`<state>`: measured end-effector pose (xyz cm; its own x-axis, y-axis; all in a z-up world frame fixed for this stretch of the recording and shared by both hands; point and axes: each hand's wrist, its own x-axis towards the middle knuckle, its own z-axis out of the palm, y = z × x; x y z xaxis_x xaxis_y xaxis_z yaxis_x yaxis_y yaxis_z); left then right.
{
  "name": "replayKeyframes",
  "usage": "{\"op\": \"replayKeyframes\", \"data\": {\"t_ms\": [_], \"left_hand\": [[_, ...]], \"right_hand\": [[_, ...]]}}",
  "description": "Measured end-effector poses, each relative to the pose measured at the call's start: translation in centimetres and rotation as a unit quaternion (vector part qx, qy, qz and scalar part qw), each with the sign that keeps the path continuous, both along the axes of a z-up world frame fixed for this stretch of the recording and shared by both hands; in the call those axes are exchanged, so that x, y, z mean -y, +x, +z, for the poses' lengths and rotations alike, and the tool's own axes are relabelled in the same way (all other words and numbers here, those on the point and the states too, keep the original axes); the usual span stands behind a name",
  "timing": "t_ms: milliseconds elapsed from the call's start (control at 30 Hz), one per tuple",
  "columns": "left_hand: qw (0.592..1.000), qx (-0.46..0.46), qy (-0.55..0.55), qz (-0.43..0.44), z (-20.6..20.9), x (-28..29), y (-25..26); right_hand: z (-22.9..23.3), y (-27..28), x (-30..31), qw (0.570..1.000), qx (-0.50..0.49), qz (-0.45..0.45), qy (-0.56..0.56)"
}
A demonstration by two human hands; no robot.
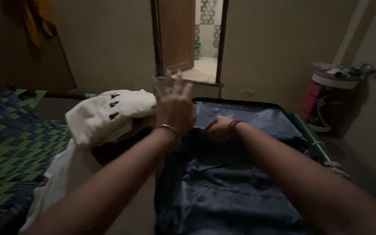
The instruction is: The person packs various items into a suitcase, including a round plastic container, a package of sanitary pads, and several pieces of folded clothing.
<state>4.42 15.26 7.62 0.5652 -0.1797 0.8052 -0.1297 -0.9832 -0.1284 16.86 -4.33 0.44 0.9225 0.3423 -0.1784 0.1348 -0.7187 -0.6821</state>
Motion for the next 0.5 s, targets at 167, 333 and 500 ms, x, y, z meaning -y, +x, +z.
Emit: {"op": "replayKeyframes", "data": {"t_ms": [167,333,500], "left_hand": [[0.996,-0.085,0.029,-0.025,-6.2,4.9,4.9],[0.976,-0.213,0.024,-0.025,-10.5,8.0,8.8],[0.952,-0.302,0.040,-0.022,-13.0,11.2,10.8]], "right_hand": [[-2.6,1.2,3.8,0.990,0.085,-0.084,-0.070],[-7.1,4.3,9.7,0.960,0.203,-0.082,-0.177],[-10.2,5.3,14.5,0.938,0.205,-0.108,-0.258]]}}
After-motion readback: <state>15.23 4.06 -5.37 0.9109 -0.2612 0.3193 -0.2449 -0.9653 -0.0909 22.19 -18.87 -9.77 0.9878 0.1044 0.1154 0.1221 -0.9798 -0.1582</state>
